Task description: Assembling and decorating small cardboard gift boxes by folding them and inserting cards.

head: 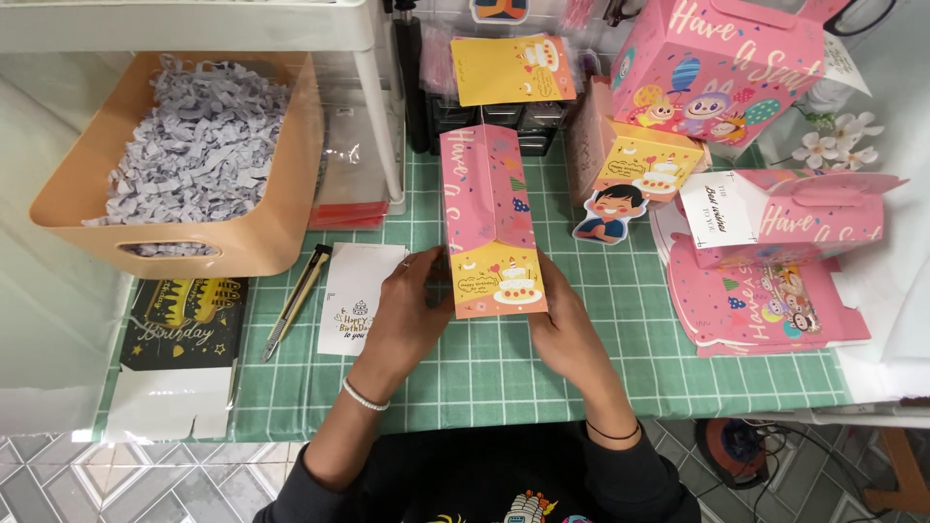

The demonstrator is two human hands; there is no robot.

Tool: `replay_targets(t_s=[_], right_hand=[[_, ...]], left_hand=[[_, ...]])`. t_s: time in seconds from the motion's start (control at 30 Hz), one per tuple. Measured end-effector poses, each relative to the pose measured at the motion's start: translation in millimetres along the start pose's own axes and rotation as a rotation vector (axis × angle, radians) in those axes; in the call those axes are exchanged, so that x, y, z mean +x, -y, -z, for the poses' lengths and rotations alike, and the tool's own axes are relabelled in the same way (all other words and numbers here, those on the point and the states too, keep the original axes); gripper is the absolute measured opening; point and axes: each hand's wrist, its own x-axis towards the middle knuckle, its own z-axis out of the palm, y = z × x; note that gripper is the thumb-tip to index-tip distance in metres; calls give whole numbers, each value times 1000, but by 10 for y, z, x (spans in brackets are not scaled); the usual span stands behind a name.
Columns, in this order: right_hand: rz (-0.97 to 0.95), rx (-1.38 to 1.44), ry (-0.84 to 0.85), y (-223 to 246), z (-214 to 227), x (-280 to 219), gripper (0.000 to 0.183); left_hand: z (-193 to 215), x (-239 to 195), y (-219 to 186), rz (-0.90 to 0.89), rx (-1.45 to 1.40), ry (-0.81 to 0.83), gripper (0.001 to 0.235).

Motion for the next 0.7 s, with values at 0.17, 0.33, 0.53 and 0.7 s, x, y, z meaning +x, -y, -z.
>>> replay_targets(t_s=[0.17, 0.33, 0.53, 0.7], right_hand=[[-45, -7, -27, -40, 19, -22, 56], [-92, 39, -83, -220, 23, -139, 53], [-57, 17, -88, -471, 6, -218, 47], [-98, 39, -120, -354, 17, -264, 44]], left_hand=[[264, -173, -40, -23, 322, -141, 42], [322, -489, 222, 151, 838, -342, 63], [262, -552, 251, 188, 914, -386, 81], [262, -516, 243, 214, 811, -373, 94]])
